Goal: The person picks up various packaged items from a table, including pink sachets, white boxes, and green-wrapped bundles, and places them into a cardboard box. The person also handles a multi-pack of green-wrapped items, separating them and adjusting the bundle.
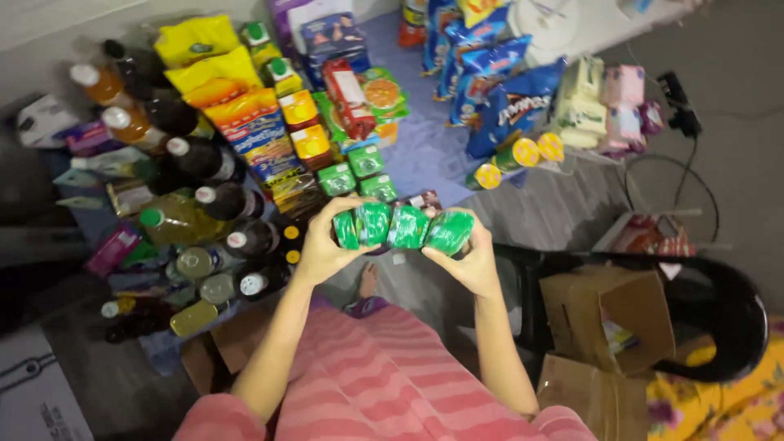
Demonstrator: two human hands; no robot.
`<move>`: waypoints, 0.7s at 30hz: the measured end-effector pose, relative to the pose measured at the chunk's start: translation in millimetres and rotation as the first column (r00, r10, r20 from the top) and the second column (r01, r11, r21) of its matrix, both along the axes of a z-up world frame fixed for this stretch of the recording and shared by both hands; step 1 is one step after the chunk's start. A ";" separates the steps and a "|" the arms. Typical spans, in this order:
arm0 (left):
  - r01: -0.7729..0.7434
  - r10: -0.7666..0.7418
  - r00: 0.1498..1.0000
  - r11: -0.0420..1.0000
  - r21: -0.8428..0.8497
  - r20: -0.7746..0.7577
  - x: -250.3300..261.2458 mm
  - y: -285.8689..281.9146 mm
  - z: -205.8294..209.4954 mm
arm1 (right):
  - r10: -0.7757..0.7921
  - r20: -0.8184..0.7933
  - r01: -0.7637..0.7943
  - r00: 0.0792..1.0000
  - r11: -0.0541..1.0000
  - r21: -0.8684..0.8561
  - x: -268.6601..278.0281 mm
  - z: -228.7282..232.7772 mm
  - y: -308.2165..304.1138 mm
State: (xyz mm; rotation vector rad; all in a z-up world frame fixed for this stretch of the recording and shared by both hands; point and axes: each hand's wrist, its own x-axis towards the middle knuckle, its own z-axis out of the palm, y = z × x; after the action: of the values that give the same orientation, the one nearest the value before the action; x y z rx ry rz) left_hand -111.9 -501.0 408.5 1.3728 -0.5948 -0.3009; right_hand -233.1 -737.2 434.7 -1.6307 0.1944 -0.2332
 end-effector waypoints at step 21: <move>0.095 0.175 0.566 0.957 -0.275 0.806 33.6 -27.8 21.2 | -0.527 0.631 0.819 0.569 0.300 -0.488 -51.7 16.0 69.9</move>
State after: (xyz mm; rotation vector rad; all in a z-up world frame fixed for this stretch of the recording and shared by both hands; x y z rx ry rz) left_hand -78.3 -528.8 429.6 1.1764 -1.3380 0.5243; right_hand -284.8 -667.2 450.7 -2.2016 0.5992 -1.4933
